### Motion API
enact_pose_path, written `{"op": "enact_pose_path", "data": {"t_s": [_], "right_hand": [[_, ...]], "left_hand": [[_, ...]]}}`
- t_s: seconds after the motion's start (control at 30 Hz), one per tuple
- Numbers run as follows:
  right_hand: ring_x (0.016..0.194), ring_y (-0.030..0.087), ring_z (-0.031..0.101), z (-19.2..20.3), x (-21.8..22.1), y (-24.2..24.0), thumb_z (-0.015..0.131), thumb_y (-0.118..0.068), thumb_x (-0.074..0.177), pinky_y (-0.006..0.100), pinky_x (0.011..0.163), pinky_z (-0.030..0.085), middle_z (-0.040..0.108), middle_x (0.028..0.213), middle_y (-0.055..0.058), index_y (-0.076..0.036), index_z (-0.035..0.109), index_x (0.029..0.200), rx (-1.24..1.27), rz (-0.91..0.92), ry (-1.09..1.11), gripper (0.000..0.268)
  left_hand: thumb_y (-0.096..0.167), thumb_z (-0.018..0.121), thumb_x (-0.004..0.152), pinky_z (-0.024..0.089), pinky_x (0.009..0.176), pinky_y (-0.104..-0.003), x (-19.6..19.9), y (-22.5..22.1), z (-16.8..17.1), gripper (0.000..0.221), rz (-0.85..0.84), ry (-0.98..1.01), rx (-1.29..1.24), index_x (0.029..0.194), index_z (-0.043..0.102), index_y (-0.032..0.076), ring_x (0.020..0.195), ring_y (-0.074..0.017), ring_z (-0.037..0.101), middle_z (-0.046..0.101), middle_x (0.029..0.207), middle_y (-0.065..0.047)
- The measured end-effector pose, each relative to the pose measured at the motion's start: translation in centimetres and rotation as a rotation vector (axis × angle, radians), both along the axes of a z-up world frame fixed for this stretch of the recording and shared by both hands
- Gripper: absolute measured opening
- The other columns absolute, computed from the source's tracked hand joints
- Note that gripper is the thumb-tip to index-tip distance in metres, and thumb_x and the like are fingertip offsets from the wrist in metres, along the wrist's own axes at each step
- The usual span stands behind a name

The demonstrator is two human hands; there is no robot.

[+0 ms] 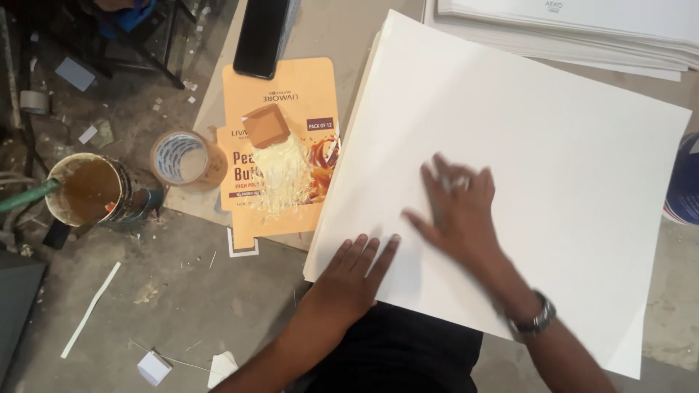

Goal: Applying glue to the edges of large paper sheets and stacking them to assemble folders or boxes.

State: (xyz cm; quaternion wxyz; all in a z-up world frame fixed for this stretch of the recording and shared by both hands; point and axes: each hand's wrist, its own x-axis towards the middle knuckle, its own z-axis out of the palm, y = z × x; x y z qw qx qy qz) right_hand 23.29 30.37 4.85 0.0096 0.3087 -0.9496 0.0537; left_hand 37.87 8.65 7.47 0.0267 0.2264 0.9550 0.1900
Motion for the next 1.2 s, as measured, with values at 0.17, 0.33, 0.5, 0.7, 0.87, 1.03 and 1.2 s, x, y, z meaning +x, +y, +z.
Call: {"op": "enact_pose_path", "data": {"t_s": [0.17, 0.33, 0.5, 0.7, 0.87, 1.03, 1.2], "right_hand": [[0.147, 0.045, 0.017, 3.6, 6.0, 0.1, 0.061, -0.08, 0.073, 0.078, 0.111, 0.012, 0.028, 0.16, 0.025, -0.005, 0.041, 0.15, -0.08, 0.186, -0.215, 0.11], [0.151, 0.047, 0.016, 6.2, 8.5, 0.5, 0.069, -0.057, 0.082, 0.078, 0.11, 0.013, 0.024, 0.163, 0.025, -0.005, 0.034, 0.154, -0.083, 0.151, -0.397, 0.096], [0.142, 0.046, 0.033, 6.0, 6.5, 1.1, 0.074, -0.019, 0.079, 0.067, 0.11, 0.027, 0.044, 0.158, 0.014, -0.018, 0.042, 0.154, -0.042, 0.035, -0.297, 0.082], [0.14, 0.042, 0.045, 4.7, -1.7, 1.9, 0.066, -0.01, 0.086, 0.062, 0.113, 0.033, 0.055, 0.151, 0.011, -0.018, 0.044, 0.151, -0.034, -0.197, -0.12, 0.069], [0.138, 0.043, 0.045, 3.6, -11.8, 3.5, 0.057, -0.022, 0.094, 0.059, 0.11, 0.038, 0.043, 0.158, 0.017, -0.013, 0.049, 0.148, -0.055, -0.26, -0.078, 0.055], [0.136, 0.045, 0.044, -0.7, -21.8, 5.4, 0.047, -0.038, 0.105, 0.055, 0.107, 0.044, 0.028, 0.168, 0.025, -0.007, 0.055, 0.145, -0.094, -0.342, -0.048, 0.051], [0.133, 0.053, 0.041, -0.5, -30.3, 5.0, 0.046, -0.058, 0.107, 0.055, 0.102, 0.043, 0.032, 0.155, 0.037, -0.006, 0.051, 0.148, -0.039, -0.529, -0.165, 0.067]], "left_hand": [[0.023, 0.079, 0.077, 0.039, 0.114, -0.047, -1.9, -1.5, 4.3, 0.102, -0.021, -0.214, 0.287, 0.157, 0.022, -0.005, 0.136, -0.042, 0.048, 0.045, 0.153, -0.024], [0.025, 0.078, 0.084, 0.042, 0.11, -0.047, -1.9, -0.9, 5.3, 0.094, 0.03, -0.249, 0.373, 0.156, 0.024, -0.003, 0.131, -0.0432, 0.051, 0.047, 0.151, -0.024], [0.013, 0.071, 0.1, 0.046, 0.119, -0.051, -1.0, 0.9, 5.1, 0.051, 0.007, 0.493, 0.17, 0.141, 0.042, 0.004, 0.138, -0.0425, 0.054, 0.048, 0.151, -0.024], [0.016, 0.076, 0.097, 0.046, 0.117, -0.051, -2.1, 3.5, 2.1, 0.06, 0.198, 0.365, 0.231, 0.14, 0.039, -0.002, 0.141, -0.0424, 0.049, 0.052, 0.151, -0.022], [0.016, 0.083, 0.08, 0.042, 0.114, -0.053, -4.7, 4.5, -0.8, 0.093, 0.266, 0.233, 0.325, 0.151, 0.027, -0.005, 0.14, -0.0466, 0.044, 0.046, 0.151, -0.027], [0.017, 0.086, 0.076, 0.039, 0.114, -0.052, -4.8, 4.8, -2.8, 0.099, 0.326, 0.259, 0.335, 0.153, 0.026, -0.001, 0.142, -0.0427, 0.044, 0.041, 0.155, -0.027], [0.021, 0.086, 0.079, 0.038, 0.111, -0.051, -4.4, 4.4, -3.2, 0.097, 0.419, 0.085, 0.404, 0.152, 0.027, -0.001, 0.142, -0.0397, 0.043, 0.042, 0.154, -0.024]]}}
